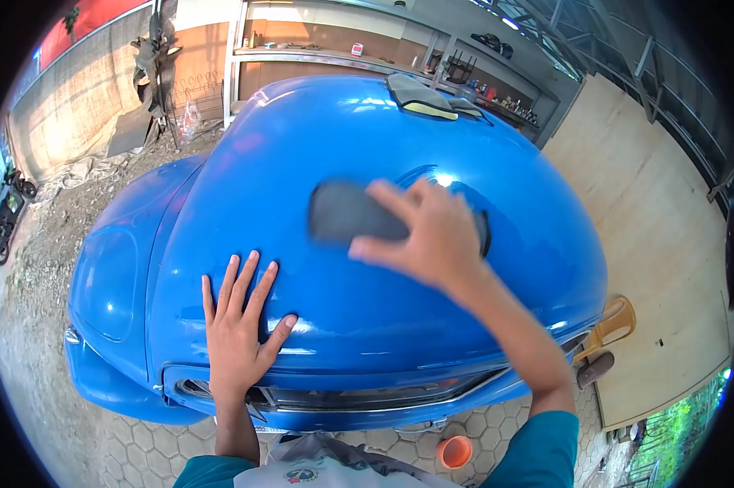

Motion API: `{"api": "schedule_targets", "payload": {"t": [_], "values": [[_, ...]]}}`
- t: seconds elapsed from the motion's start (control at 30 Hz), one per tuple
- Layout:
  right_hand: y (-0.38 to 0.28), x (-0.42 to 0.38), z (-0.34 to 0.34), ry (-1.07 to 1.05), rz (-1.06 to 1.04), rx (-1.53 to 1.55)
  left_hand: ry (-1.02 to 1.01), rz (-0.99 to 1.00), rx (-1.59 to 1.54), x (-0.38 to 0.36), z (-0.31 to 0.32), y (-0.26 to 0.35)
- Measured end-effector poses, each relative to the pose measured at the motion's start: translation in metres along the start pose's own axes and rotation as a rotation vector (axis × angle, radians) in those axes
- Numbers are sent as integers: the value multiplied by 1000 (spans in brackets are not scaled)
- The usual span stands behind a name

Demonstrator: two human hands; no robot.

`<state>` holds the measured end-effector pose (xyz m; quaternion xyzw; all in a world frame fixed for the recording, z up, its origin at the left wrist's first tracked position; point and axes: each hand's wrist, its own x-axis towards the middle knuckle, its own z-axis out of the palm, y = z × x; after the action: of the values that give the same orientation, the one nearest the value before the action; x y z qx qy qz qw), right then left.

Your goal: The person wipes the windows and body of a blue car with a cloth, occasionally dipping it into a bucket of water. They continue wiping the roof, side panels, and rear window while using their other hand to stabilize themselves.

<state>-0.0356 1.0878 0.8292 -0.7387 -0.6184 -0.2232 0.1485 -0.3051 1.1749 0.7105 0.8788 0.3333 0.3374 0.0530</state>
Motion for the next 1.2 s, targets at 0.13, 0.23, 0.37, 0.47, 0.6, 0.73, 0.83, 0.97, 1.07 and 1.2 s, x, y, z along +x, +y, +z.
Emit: {"api": "schedule_targets", "payload": {"t": [0.13,0.23,0.37,0.47,0.6,0.73,0.83,0.97,1.07,1.2], "values": [[102,88,26,-95,430,-90,-33,-3,-4,1,-5,4],[103,94,31,-40,394,-128,-31,-12,-12,1,-4,3],[39,19,5,-29,81,-76,-46,-16,-13,2,-6,5],[11,-43,-3,-10,-114,-53,-21,-24,-27,1,-2,4],[41,-23,-11,-12,63,-100,-40,-20,1,2,-4,6],[111,45,-1,-118,514,-204,-36,-12,28,1,-1,4],[103,45,9,-17,446,-253,-40,-9,22,0,-1,3],[20,-9,-6,-3,30,-66,-63,-25,-2,0,-4,3],[-5,-31,-10,-39,-153,-17,-66,-26,-9,1,-5,3],[45,13,-6,-83,64,-59,-67,-31,4,1,-4,4]]}}
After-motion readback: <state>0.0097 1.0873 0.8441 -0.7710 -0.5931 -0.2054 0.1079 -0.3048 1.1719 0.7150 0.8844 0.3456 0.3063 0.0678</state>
